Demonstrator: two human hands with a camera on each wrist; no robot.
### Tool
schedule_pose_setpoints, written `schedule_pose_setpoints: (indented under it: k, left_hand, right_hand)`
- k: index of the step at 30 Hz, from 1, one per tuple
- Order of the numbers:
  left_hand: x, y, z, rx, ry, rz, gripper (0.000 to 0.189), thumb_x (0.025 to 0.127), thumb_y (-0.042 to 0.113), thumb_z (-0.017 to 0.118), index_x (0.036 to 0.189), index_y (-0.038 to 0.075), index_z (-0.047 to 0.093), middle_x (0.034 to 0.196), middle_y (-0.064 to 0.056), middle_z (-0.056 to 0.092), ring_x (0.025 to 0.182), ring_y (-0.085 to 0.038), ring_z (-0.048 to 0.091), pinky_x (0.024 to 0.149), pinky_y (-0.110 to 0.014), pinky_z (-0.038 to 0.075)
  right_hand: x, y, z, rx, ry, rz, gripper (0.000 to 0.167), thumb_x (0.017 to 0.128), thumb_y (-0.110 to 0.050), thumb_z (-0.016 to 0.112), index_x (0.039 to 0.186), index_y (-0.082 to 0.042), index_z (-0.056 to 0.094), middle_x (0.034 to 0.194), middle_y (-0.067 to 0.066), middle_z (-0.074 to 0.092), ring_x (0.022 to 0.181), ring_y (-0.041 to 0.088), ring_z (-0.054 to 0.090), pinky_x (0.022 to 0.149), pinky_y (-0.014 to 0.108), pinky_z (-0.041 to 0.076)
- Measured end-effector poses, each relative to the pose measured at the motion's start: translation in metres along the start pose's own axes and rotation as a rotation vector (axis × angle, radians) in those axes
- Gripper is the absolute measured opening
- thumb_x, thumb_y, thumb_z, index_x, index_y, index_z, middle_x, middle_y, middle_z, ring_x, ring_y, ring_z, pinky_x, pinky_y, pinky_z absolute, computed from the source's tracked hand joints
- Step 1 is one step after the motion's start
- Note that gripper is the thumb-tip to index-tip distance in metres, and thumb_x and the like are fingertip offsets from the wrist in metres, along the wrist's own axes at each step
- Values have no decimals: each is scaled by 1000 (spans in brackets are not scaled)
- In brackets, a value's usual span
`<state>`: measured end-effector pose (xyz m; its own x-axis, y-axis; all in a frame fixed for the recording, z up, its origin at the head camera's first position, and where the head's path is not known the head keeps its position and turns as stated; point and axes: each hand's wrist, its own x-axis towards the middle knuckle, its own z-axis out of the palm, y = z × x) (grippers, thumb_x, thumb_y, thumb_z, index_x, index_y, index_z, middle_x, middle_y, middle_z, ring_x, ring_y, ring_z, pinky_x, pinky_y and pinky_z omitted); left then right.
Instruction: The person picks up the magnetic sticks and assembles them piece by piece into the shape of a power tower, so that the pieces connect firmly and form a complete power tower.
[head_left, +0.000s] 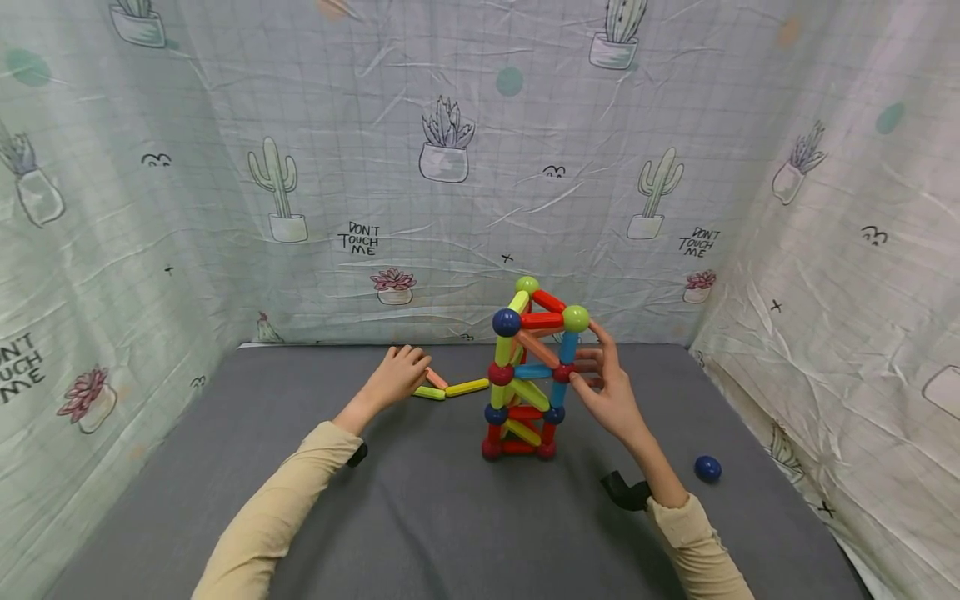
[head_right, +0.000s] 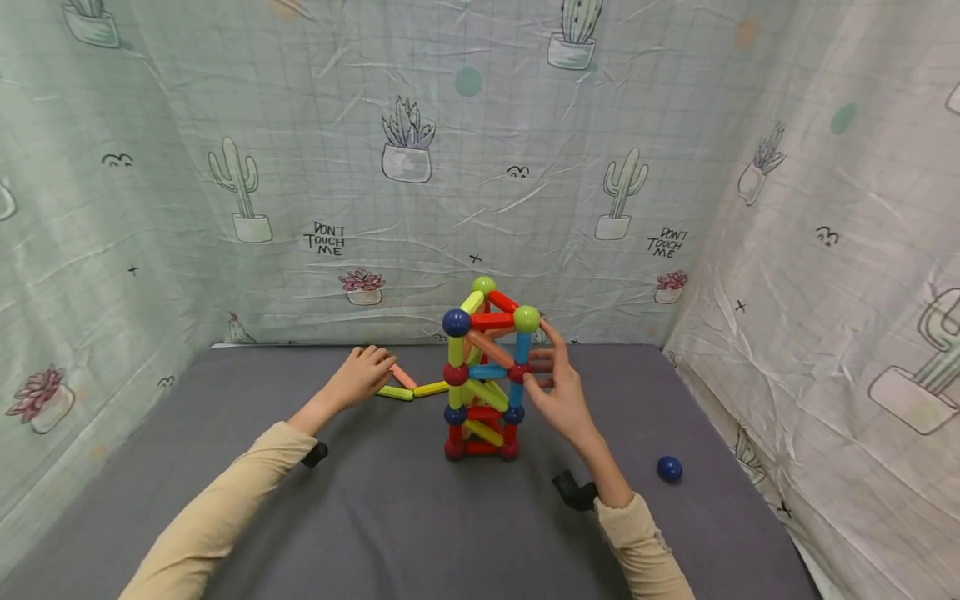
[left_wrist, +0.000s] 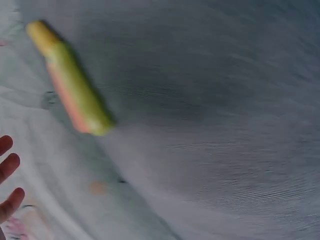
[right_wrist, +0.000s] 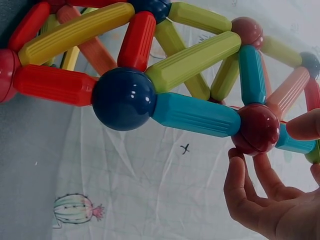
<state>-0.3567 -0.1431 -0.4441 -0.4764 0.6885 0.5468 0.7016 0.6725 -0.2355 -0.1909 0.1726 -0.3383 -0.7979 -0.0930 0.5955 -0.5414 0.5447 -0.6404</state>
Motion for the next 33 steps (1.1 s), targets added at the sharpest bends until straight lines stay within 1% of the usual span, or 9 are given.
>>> schedule_pose_setpoints:
  k: [4,7,11,14,15,20,27,30,33]
  left_hand:
    - [-13,-7,18,98,-23,49,20,81,19,64,98,9,62,87,-9,58,78,-26,53,64,-39,42]
    - [-20,-9,24,140,-84,67,23,81,23,64,100,10,61,88,-9,59,76,-25,53,64,-39,43]
    - [-24,-9,25,152,-277,67,35,84,31,60,115,14,58,103,-7,62,89,-27,55,75,-45,45]
    - [-25,-7,26,124,-379,55,38,85,31,57,120,17,55,109,-6,62,96,-29,54,81,-51,43]
    - [-26,-7,27,122,-391,54,37,85,30,57,120,17,55,107,-6,62,96,-29,54,82,-51,42]
    - [-26,-1,27,99,-381,48,28,85,19,58,113,19,57,97,-6,62,91,-28,55,81,-52,43]
    - [-26,6,23,89,-440,-1,31,86,13,55,116,19,58,98,-8,62,91,-29,55,80,-52,43]
    - [-26,9,20,127,-448,-14,37,86,14,54,122,25,55,99,-11,60,91,-31,54,79,-50,44]
    - [-26,12,14,227,-422,-6,44,87,15,52,125,36,50,95,-13,57,87,-31,53,75,-47,45]
  right_hand:
    - [-1,-1,-1,-2,-6,1,68,82,8,54,138,-2,17,105,30,54,89,40,60,69,40,51]
    - [-2,-1,-1,-9,-8,4,68,82,8,54,138,-3,17,105,29,55,89,39,60,68,33,50]
    - [-3,-2,-1,-16,-6,4,68,81,8,54,138,-3,17,105,29,55,89,38,60,68,29,50]
    - [-3,-3,-1,-17,-4,1,68,81,8,54,138,-3,17,105,29,55,88,38,60,68,29,50]
    - [-3,-3,-1,-19,-3,-1,68,81,8,54,137,-2,17,105,29,55,88,38,60,68,28,50]
    - [-4,-5,-1,-28,-7,-4,68,81,8,55,137,-2,17,104,29,55,88,38,60,68,29,50]
    - [-4,-7,-1,-21,-30,11,68,81,8,54,138,-2,16,105,30,54,88,39,60,68,35,51]
    - [-4,-7,-2,-18,-32,17,69,82,8,54,138,-2,16,106,30,54,89,39,60,69,36,51]
    - [-4,-7,-3,-13,-31,23,69,82,9,54,138,-2,16,105,29,54,89,39,60,69,36,51]
